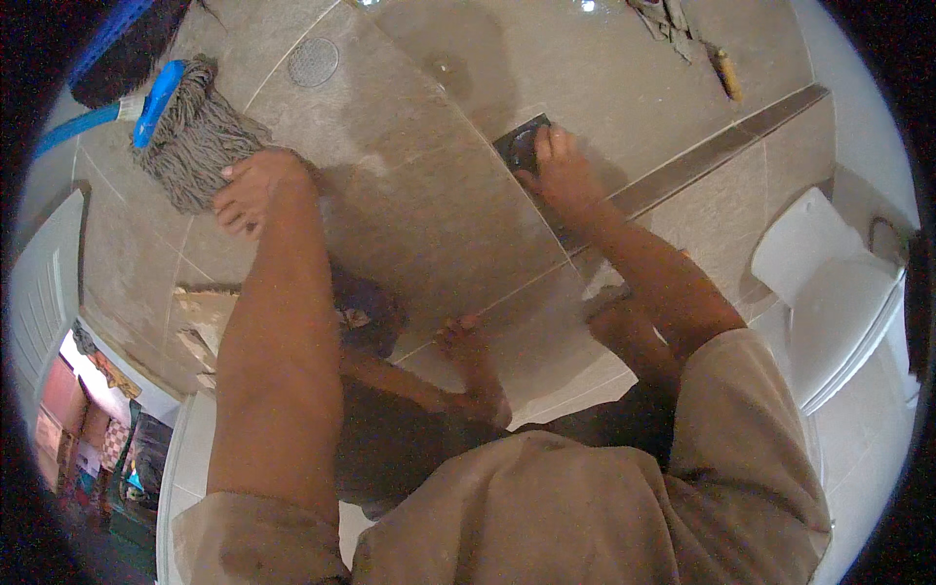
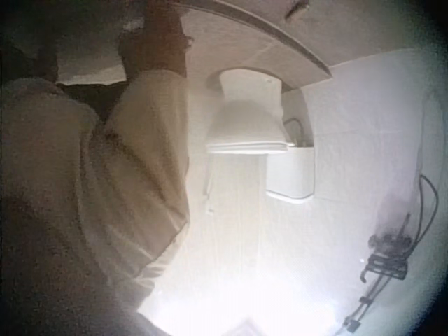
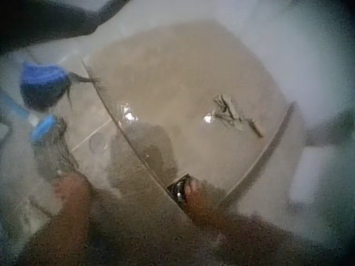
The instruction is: The person kneels on a tiled floor and uses a trowel to apply grout into the gaps between floor tiles. They then use a cloth to wipe the excess grout from the tile surfaces and clean the area around a floor drain.
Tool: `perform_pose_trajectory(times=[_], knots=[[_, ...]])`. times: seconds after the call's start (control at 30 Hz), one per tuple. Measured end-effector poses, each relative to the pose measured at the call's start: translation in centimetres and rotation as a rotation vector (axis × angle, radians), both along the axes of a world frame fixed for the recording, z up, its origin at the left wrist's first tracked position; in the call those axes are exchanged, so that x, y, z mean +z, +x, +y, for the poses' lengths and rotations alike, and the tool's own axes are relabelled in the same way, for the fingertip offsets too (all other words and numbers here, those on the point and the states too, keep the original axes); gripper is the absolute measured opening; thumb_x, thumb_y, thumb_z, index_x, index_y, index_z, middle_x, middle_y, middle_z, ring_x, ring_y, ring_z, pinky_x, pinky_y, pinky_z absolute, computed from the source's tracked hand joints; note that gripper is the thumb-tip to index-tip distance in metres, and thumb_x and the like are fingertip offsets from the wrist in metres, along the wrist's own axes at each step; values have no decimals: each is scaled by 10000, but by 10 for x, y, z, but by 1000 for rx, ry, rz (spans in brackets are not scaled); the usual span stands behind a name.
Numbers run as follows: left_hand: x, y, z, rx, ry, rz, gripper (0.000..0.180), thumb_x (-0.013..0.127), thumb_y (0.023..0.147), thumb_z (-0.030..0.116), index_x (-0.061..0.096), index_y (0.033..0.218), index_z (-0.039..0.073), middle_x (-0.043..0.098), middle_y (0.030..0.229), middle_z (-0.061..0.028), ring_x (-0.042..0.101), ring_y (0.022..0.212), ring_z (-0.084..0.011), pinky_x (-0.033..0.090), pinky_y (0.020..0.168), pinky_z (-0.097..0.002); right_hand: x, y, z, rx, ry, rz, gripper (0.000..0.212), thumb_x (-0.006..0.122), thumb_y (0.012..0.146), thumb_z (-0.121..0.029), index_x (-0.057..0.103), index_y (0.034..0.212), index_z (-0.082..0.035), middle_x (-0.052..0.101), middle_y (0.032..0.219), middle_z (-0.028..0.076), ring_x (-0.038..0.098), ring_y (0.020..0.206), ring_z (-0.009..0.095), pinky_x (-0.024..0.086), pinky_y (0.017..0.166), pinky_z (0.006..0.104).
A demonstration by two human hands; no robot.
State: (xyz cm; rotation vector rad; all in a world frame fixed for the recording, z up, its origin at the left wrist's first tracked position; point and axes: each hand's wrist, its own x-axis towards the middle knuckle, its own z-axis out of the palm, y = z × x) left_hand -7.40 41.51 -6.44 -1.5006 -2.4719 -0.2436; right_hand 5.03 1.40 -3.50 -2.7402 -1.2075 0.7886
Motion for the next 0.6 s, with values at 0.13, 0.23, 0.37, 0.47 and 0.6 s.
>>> perform_pose_trajectory(times=[0.13,0.23,0.37,0.47,0.6], knots=[[-9,-9,10,-15,-1,17,592,469,1035,433,464,1401,-33,504,1361,-229,520,1254,-395,405,1030,-555,-8,-3,-6,122,54,-98,841,774,895,-341,390,1526,61,460,1466,275,487,1299,442,424,1130,485],[-16,-12,14,-22,0,26,594,469,1035,436,464,1401,-33,504,1362,-229,518,1257,-395,403,1033,-555,4,-7,2,34,127,-96,798,774,886,-291,413,1540,-12,454,1473,270,473,1316,442,414,1131,499],[-12,-6,7,-45,-4,31,597,468,1035,439,465,1401,-33,503,1364,-230,515,1261,-395,400,1036,-556,17,-13,13,-307,116,-63,786,804,844,-249,455,1537,-121,474,1469,239,473,1328,433,420,1120,505],[-15,-8,9,-58,-5,36,599,468,1035,442,466,1401,-33,503,1366,-230,513,1264,-395,398,1039,-556,12,0,7,4,138,-75,791,839,799,-267,501,1505,-153,508,1451,194,487,1327,412,433,1107,496],[-26,-15,18,-73,4,47,602,468,1036,446,467,1401,-33,503,1368,-230,510,1269,-395,395,1043,-557,32,1,17,-151,204,-56,671,796,806,-180,570,1437,-136,550,1412,149,503,1323,390,446,1096,470]])
